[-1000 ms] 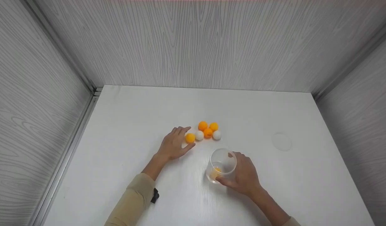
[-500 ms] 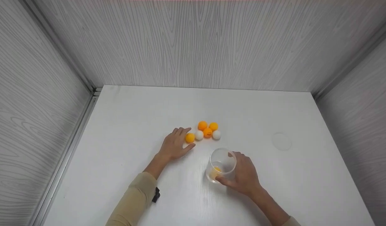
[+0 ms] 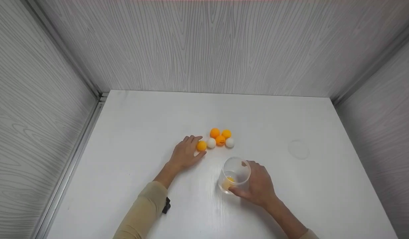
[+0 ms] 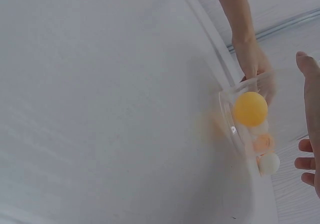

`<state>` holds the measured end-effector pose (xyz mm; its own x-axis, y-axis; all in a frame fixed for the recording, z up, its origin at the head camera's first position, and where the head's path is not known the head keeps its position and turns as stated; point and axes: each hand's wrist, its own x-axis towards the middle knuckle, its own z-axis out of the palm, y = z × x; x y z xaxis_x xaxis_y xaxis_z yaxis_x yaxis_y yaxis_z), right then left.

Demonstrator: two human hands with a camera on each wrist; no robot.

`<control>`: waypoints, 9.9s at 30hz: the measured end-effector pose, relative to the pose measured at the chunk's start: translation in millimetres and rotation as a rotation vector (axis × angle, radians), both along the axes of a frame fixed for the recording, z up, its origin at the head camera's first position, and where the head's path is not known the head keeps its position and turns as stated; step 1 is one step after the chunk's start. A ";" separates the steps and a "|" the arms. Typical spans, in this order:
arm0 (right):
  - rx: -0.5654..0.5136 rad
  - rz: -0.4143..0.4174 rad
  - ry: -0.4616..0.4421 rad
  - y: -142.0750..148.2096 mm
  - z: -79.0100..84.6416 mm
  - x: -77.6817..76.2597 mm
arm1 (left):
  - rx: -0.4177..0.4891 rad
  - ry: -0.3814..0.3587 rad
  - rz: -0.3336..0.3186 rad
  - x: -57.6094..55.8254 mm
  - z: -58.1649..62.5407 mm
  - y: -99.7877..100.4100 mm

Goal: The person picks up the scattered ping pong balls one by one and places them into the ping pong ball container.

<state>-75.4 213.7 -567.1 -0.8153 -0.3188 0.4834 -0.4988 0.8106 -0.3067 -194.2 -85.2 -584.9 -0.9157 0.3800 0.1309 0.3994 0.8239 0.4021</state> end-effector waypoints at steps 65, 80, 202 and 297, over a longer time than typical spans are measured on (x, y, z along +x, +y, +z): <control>0.026 -0.010 -0.011 -0.3 2.3 0.5 | 0.029 -0.013 0.009 1.6 3.5 1.9; 0.017 -0.010 -0.017 -0.5 3.7 1.2 | 0.026 0.057 -0.012 6.0 10.3 -5.4; -0.017 -0.001 0.020 -3.5 2.3 -0.7 | 0.250 0.335 -0.381 89.4 95.0 50.9; -0.001 -0.054 -0.070 -6.4 6.5 2.8 | 0.056 0.349 -0.372 58.9 109.3 30.2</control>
